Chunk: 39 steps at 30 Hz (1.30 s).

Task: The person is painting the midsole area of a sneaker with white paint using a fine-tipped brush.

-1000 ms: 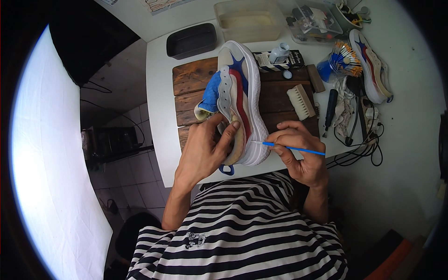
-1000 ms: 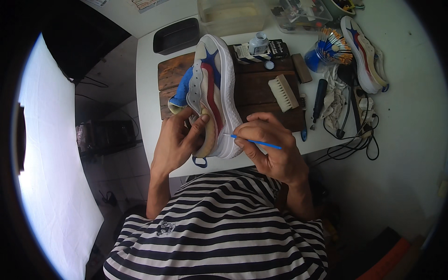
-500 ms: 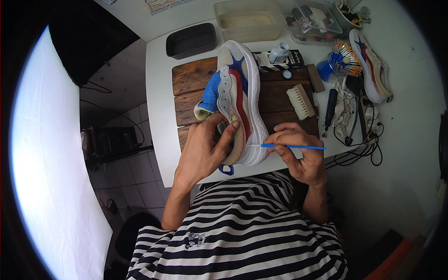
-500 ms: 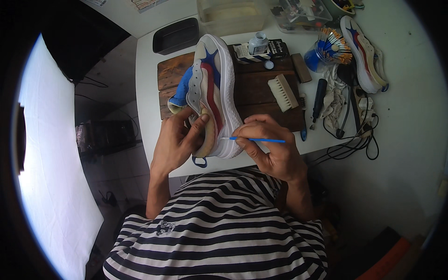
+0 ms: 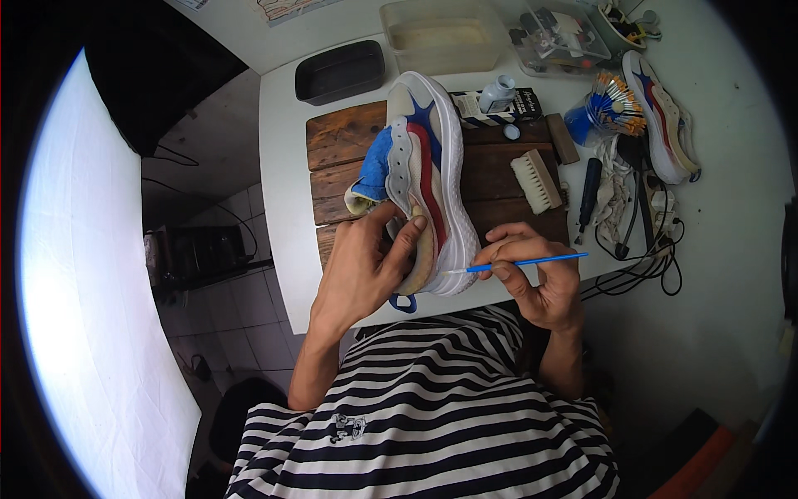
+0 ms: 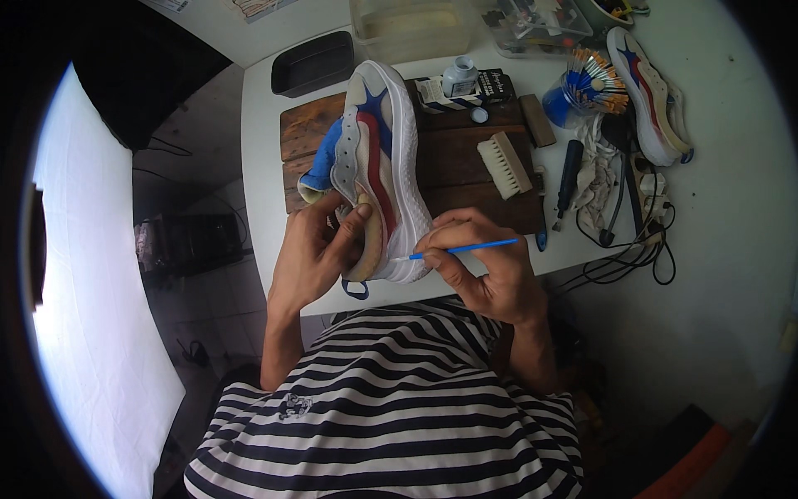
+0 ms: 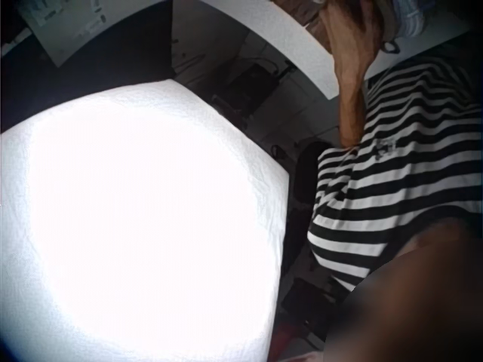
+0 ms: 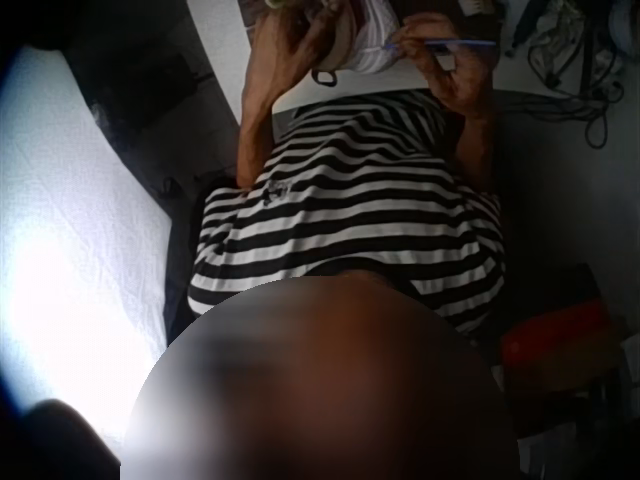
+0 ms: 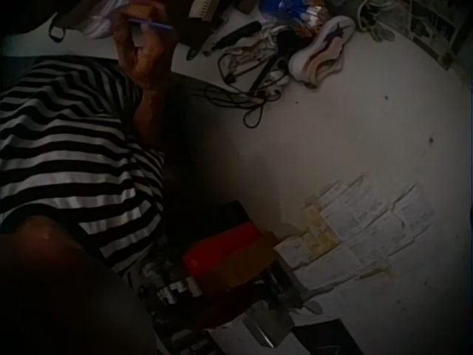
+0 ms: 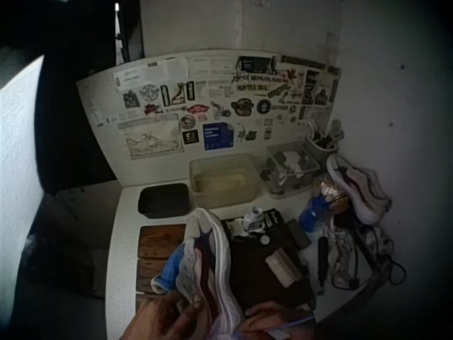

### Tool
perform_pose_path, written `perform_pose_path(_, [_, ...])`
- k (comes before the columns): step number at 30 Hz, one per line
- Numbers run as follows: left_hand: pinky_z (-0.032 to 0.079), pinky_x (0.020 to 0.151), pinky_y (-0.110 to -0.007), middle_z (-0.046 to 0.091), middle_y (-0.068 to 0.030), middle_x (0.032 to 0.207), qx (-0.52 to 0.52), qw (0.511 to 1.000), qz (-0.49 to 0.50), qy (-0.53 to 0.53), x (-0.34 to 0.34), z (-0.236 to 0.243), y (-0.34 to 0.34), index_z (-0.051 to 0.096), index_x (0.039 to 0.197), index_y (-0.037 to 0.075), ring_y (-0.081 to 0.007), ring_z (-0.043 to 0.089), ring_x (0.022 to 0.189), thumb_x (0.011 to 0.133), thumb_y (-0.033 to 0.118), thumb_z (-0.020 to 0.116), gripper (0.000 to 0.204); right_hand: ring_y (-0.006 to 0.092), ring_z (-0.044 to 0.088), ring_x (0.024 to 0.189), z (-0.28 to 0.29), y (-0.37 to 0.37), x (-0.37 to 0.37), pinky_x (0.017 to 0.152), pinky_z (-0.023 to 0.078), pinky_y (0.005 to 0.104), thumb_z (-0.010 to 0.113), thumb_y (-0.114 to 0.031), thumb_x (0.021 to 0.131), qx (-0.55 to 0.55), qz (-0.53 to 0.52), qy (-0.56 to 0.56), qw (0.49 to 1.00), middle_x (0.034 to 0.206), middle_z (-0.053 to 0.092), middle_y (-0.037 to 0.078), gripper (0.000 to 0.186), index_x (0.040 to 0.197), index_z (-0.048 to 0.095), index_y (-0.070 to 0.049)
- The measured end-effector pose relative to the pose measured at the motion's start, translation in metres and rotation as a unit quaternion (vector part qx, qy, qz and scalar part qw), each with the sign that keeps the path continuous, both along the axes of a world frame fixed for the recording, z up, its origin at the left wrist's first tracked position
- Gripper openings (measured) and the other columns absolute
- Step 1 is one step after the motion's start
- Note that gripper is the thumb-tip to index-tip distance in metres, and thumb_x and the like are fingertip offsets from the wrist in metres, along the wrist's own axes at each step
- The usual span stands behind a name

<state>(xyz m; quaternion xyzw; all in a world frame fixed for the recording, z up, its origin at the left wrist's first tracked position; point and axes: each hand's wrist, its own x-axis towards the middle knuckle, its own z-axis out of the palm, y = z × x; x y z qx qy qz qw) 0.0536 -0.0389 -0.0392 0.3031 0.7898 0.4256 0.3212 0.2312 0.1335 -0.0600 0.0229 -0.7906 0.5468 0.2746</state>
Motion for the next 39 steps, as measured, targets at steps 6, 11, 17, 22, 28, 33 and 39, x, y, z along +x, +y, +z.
perform_pose_path(6, [0.048, 0.05, -0.036, 0.063, -0.014, 0.054, -0.001, 1.0, -0.002, 0.002, 0.0, 0.0, 0.002, 0.068, 0.098, -0.007, -0.0234, 0.067, 0.049, 0.104, 0.031, 0.062, 0.039, 0.0247, 0.073, 0.086, -0.008, 0.003, -0.003, 0.089, 0.058, 0.0416, 0.07, -0.009, 0.098, 0.015, -0.069, 0.001, 0.998, 0.09, 0.076, 0.009, 0.01, 0.103, 0.067, -0.001])
perform_pose_path(11, [0.048, 0.05, -0.035, 0.062, -0.014, 0.054, -0.008, 1.0, 0.0, -0.005, 0.0, 0.003, 0.001, 0.068, 0.097, -0.006, -0.0233, 0.066, 0.048, 0.104, 0.031, 0.062, 0.038, 0.0242, 0.073, 0.085, -0.006, -0.003, -0.003, 0.088, 0.058, 0.042, 0.07, -0.01, 0.099, 0.003, -0.051, -0.01, 0.999, 0.088, 0.076, 0.01, 0.01, 0.102, 0.067, -0.001])
perform_pose_path(17, [0.048, 0.05, -0.035, 0.062, -0.0143, 0.054, -0.001, 1.0, -0.004, 0.002, 0.0, -0.001, 0.001, 0.068, 0.097, -0.007, -0.0236, 0.067, 0.048, 0.104, 0.031, 0.062, 0.039, 0.0244, 0.073, 0.083, -0.004, 0.002, -0.005, 0.089, 0.058, 0.043, 0.071, -0.009, 0.098, 0.015, -0.064, 0.002, 0.998, 0.089, 0.076, 0.011, 0.01, 0.101, 0.067, -0.001])
perform_pose_path(22, [0.044, 0.049, -0.029, 0.063, -0.009, 0.058, -0.013, 1.0, -0.004, -0.007, -0.001, 0.001, 0.0, 0.068, 0.1, -0.005, -0.0118, 0.061, 0.051, 0.104, 0.031, 0.064, 0.036, 0.024, 0.073, 0.08, -0.003, 0.0, -0.005, 0.091, 0.058, 0.0442, 0.071, -0.009, 0.098, 0.014, -0.013, -0.012, 1.0, 0.086, 0.076, 0.011, 0.01, 0.101, 0.067, -0.001])
perform_pose_path(28, [0.048, 0.05, -0.036, 0.062, -0.0139, 0.054, 0.001, 1.0, -0.007, -0.004, -0.001, -0.004, 0.002, 0.068, 0.096, -0.006, -0.0232, 0.066, 0.048, 0.104, 0.032, 0.062, 0.039, 0.026, 0.073, 0.082, -0.003, 0.003, -0.006, 0.091, 0.058, 0.0435, 0.072, -0.009, 0.096, 0.015, -0.086, -0.002, 0.996, 0.088, 0.076, 0.01, 0.01, 0.098, 0.067, 0.0])
perform_pose_path(33, [0.048, 0.05, -0.036, 0.062, -0.0139, 0.054, -0.012, 1.0, -0.003, 0.008, 0.0, 0.002, 0.001, 0.068, 0.096, -0.006, -0.0228, 0.065, 0.048, 0.105, 0.031, 0.062, 0.039, 0.0247, 0.073, 0.08, -0.004, 0.004, -0.012, 0.092, 0.057, 0.0437, 0.071, -0.01, 0.097, 0.053, -0.068, -0.001, 0.996, 0.084, 0.075, 0.009, 0.01, 0.099, 0.067, 0.0])
perform_pose_path(39, [0.048, 0.05, -0.036, 0.062, -0.014, 0.054, -0.006, 1.0, -0.003, 0.001, 0.0, 0.002, 0.001, 0.068, 0.097, -0.006, -0.0234, 0.066, 0.048, 0.105, 0.031, 0.061, 0.039, 0.0252, 0.072, 0.084, 0.0, 0.003, -0.005, 0.085, 0.059, 0.0388, 0.073, -0.008, 0.095, -0.032, -0.041, -0.008, 0.999, 0.088, 0.075, 0.009, 0.01, 0.098, 0.068, 0.0])
